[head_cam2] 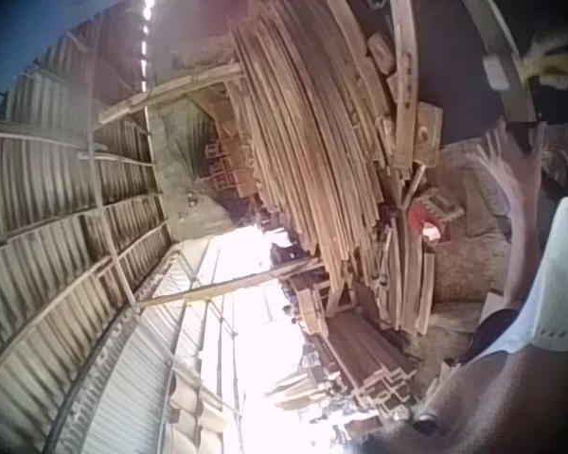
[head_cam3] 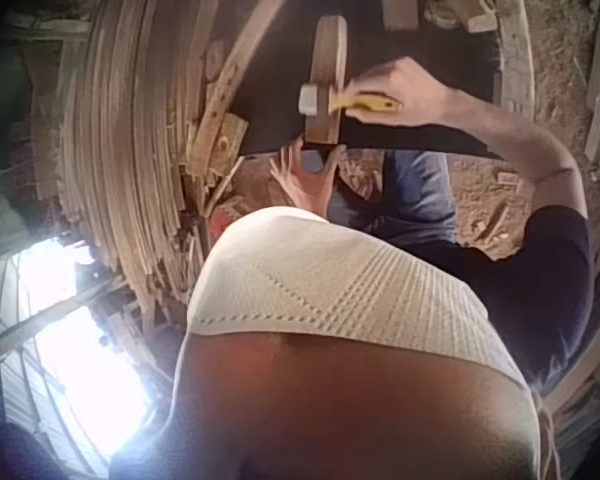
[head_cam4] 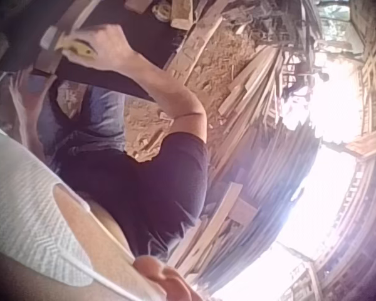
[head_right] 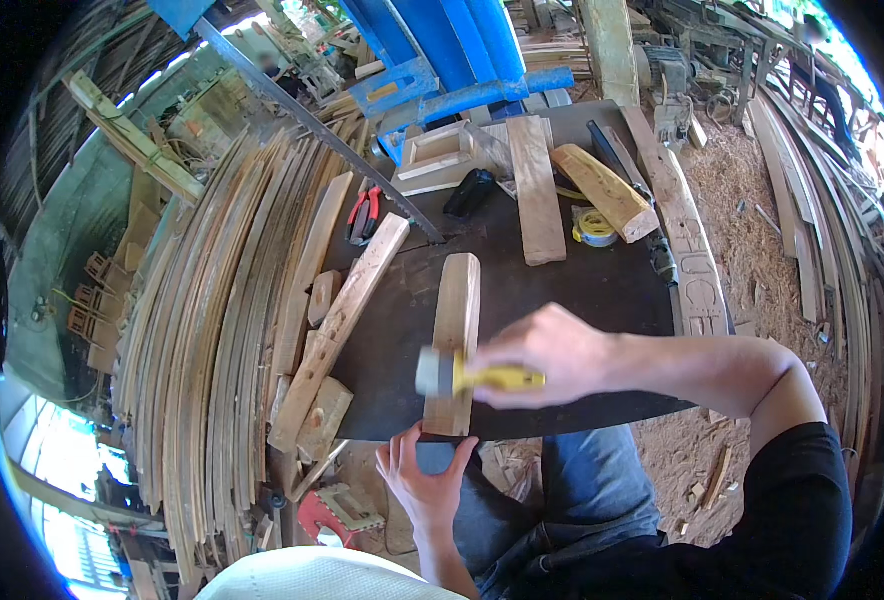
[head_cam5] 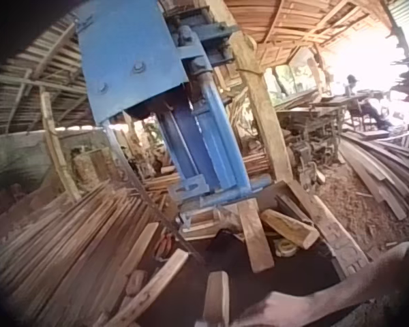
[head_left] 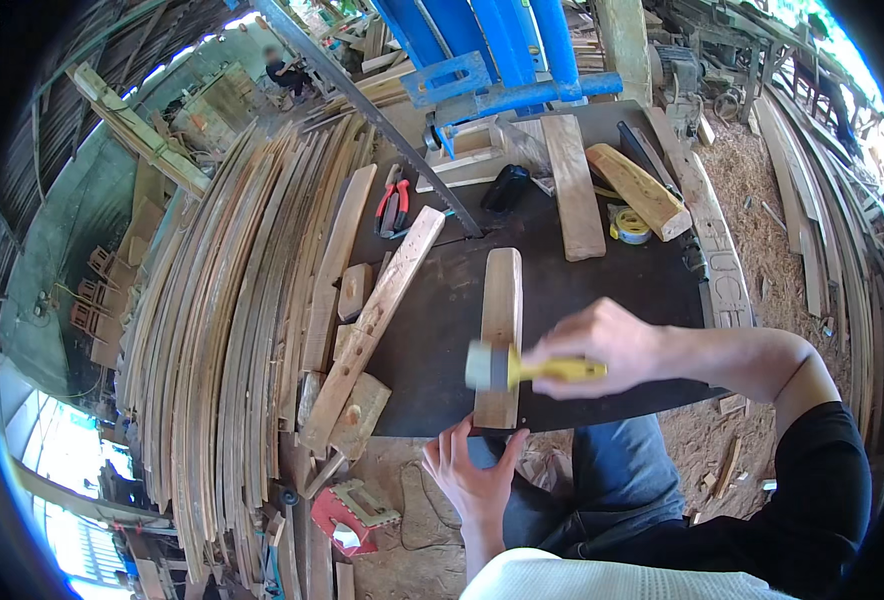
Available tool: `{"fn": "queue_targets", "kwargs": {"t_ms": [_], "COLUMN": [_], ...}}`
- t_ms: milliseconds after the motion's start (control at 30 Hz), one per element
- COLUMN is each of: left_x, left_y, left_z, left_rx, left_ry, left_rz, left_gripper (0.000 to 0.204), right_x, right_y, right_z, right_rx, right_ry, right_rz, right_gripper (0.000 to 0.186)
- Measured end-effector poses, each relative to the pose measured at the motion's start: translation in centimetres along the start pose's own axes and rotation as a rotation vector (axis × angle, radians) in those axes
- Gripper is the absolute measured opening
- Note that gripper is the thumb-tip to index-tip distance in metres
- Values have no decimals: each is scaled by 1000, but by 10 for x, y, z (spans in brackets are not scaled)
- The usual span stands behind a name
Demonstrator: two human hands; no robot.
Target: Applying finish with a brush, using pliers, and measuring a wooden plank in a workshop.
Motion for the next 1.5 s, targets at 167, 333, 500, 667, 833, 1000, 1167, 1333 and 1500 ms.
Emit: {"fn": "queue_targets", "kwargs": {"t_ms": [167, 333, 500, 667, 833, 1000, 1167, 1333, 1500], "left_x": [-16, -72, -112, -125, -128, -112, -72, -36, -28], "left_y": [-3, -7, -33, -56, -63, -52, -39, -7, -10], "left_z": [-5, -35, -71, -81, -76, -71, -34, -16, -9], "left_rx": [-11, -12, 375, 398, 522, 385, 181, 63, 63], "left_ry": [-44, 502, 1631, 1738, 1771, 1590, 742, 474, 271], "left_rz": [42, -155, 91, 140, 127, 55, 286, 282, 112], "left_gripper": [41, 11, 15, 19, 20, 28, 48, 67, 66], "right_x": [-14, -13, 7, -26, -8, -13, -15, -17, -17], "right_y": [-6, 5, -2, -11, 5, -4, -4, 2, -6], "right_z": [-7, -28, -5, -15, -16, -15, -16, -24, -14], "right_rx": [-39, -6, -129, 42, 50, 44, 183, 277, 120], "right_ry": [-65, 86, -116, 79, -19, -136, -132, -200, -35], "right_rz": [-106, -107, 70, -125, 149, 71, 12, 14, 82], "right_gripper": [22, 27, 29, 27, 30, 26, 20, 15, 18]}}
Point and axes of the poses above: each hand's wrist, its own y-axis away from the middle knuckle, its own x-axis out of the palm, z = x × y, the point moved 4 cm from there along -y, towards the middle knuckle, and after that the axes turned 2 degrees about z, right-handed, at the moved point
